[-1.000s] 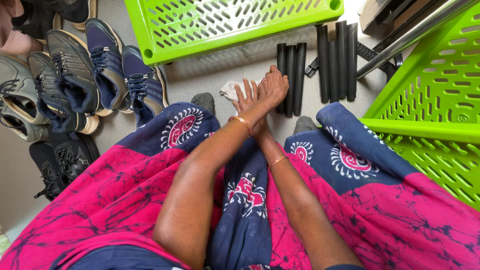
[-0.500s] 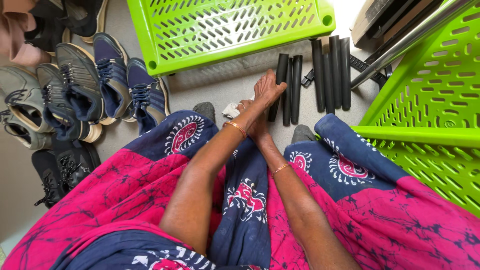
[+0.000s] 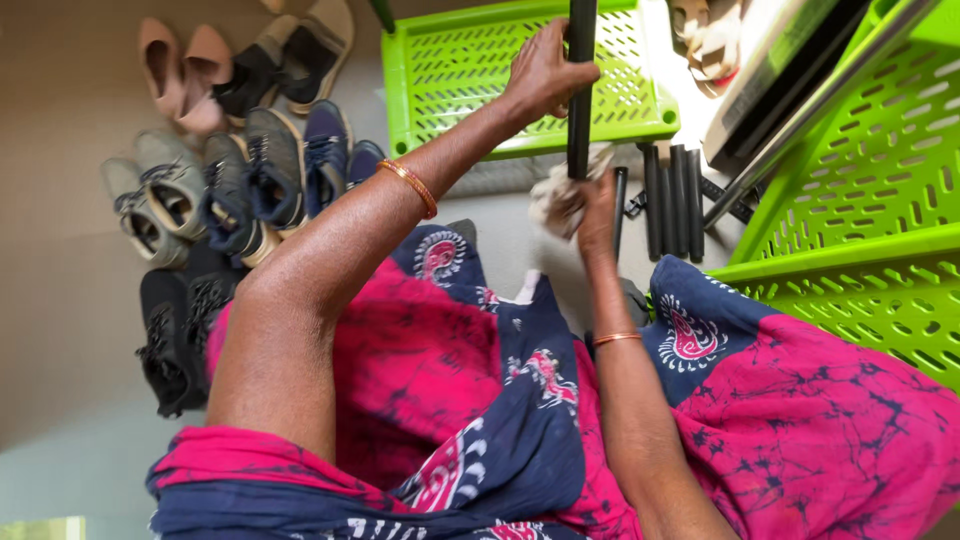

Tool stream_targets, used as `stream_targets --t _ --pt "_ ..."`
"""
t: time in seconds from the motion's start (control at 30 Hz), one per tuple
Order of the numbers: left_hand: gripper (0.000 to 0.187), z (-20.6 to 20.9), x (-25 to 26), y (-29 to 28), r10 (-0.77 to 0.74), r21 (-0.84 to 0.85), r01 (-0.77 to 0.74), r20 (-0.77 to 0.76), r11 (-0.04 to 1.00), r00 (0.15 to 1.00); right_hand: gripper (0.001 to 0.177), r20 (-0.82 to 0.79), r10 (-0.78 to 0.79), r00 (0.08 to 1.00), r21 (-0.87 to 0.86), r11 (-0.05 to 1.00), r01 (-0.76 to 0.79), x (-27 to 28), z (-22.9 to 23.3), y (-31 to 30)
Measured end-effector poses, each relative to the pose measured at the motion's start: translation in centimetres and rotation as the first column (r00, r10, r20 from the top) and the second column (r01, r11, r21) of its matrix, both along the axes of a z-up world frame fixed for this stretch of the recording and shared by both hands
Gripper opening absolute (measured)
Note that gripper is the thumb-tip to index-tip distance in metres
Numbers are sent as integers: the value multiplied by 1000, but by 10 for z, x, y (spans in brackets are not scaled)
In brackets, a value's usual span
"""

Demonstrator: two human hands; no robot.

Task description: The person assembles a green plastic stool by inserting black metal legs into the seat and wiping the legs with a cloth. The person handles the seat and legs one at a time, inserting each leg into the corresponding hole and occasionally wiping the leg before insertion.

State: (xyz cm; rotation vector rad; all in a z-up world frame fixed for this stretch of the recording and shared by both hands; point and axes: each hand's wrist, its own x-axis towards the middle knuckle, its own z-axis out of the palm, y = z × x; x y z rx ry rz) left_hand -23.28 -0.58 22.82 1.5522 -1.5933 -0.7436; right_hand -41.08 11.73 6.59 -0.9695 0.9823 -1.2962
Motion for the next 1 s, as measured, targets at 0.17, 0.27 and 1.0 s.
stream_targets --t 0.17,0.27,1.0 --pt "46 93 16 30 169 93 -149 -276 985 946 45 630 33 776 -77 997 20 -15 123 -28" --pt "45 119 9 46 190 25 -194 -365 981 912 44 298 63 953 -169 985 -12 -3 168 -25" --pt "43 142 -51 86 64 -129 -96 -231 987 971 45 228 -304 925 -361 856 370 18 231 6"
